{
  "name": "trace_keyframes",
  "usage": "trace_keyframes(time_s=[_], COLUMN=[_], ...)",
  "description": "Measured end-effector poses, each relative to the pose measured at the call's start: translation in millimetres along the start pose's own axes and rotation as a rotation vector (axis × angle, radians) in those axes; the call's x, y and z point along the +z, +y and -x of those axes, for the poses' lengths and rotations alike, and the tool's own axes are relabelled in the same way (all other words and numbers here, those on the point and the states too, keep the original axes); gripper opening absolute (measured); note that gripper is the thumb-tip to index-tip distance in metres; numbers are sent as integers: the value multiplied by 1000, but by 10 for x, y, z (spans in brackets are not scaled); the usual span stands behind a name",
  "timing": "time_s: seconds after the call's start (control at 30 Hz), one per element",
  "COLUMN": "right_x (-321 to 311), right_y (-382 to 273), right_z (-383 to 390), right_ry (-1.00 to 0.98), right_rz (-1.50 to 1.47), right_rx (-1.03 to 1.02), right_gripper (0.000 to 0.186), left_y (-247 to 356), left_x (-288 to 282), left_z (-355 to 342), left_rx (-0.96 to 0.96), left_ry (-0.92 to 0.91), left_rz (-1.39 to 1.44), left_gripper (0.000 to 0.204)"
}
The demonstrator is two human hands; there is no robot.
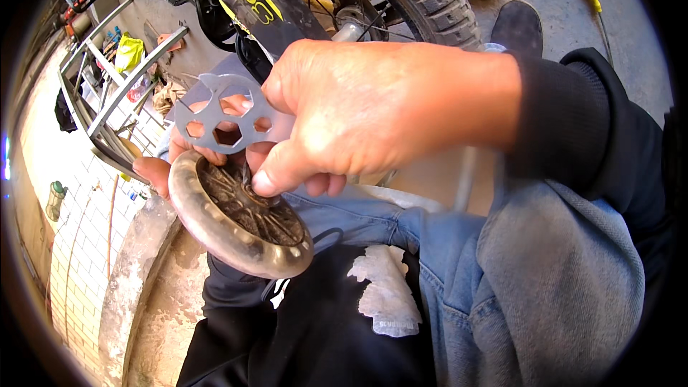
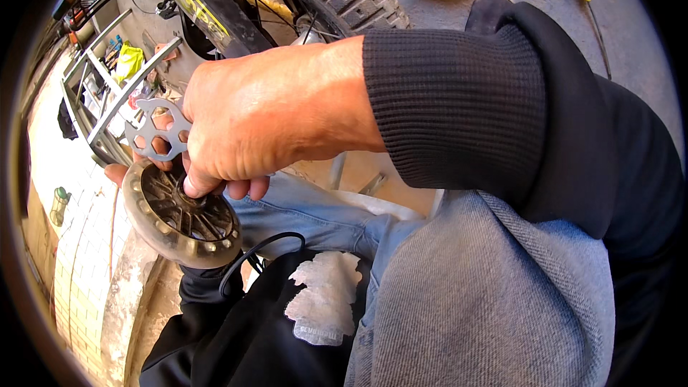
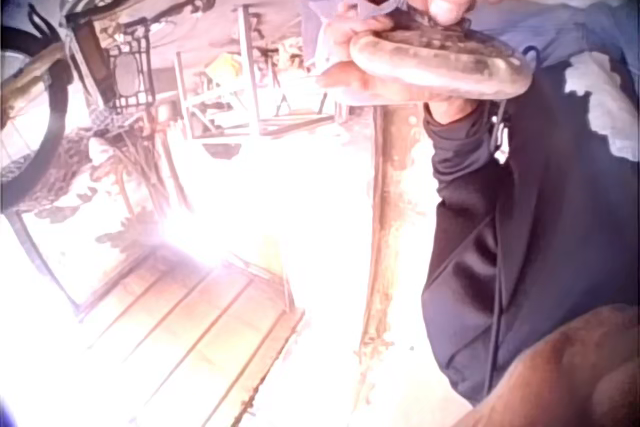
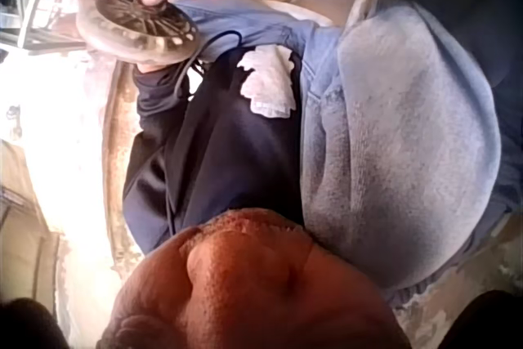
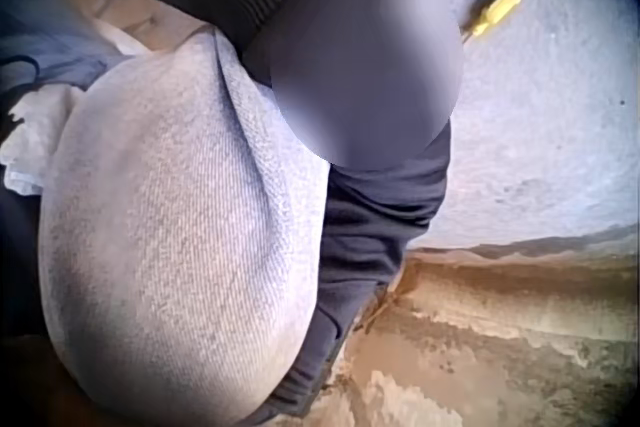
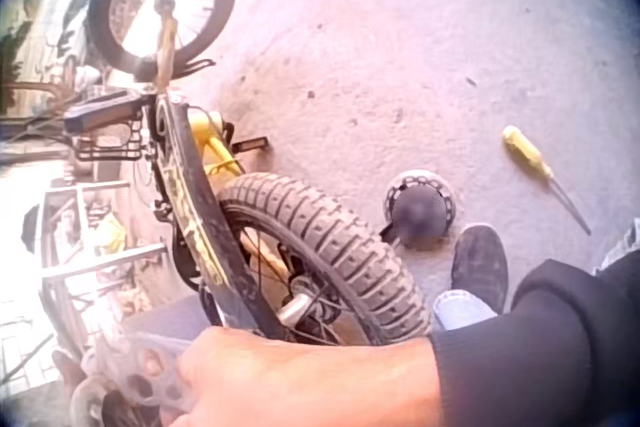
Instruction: The person sits on the ground and uses a multi-tool to adjust the hub of a bicycle wheel. They repeatedly insert the tool into the wheel's center and rotate it, manipulating the internal components of the wheel hub.
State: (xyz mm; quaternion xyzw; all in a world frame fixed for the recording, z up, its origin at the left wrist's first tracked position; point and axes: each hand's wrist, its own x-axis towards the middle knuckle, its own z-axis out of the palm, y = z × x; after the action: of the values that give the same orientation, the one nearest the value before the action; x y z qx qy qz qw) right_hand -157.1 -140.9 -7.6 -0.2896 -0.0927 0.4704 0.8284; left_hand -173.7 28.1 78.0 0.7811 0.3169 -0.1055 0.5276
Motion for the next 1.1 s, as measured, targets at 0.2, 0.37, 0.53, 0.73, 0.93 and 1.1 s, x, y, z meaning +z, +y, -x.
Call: trace_keyframes(time_s=[0.2,0.37,0.53,0.73,0.93,1.1], right_x=[-51,-99,-181,-250,-205,-213], right_y=[-20,34,287,425,379,405], right_z=[88,124,63,52,118,124], right_ry=[53,89,45,-6,-94,-130], right_rz=[24,37,72,782,1163,1066], right_rx=[43,62,-32,-395,-474,-691], right_gripper=[29,28,24,19,17,17], left_y=[140,125,87,93,122,140], left_x=[153,75,-52,-88,-53,-61], left_z=[32,-61,-191,-243,-186,-195], left_rx=[2,169,276,283,288,261], left_ry=[-137,-355,-513,-646,-632,-638], left_rz=[82,168,151,112,54,73], left_gripper=[54,65,68,59,54,54])
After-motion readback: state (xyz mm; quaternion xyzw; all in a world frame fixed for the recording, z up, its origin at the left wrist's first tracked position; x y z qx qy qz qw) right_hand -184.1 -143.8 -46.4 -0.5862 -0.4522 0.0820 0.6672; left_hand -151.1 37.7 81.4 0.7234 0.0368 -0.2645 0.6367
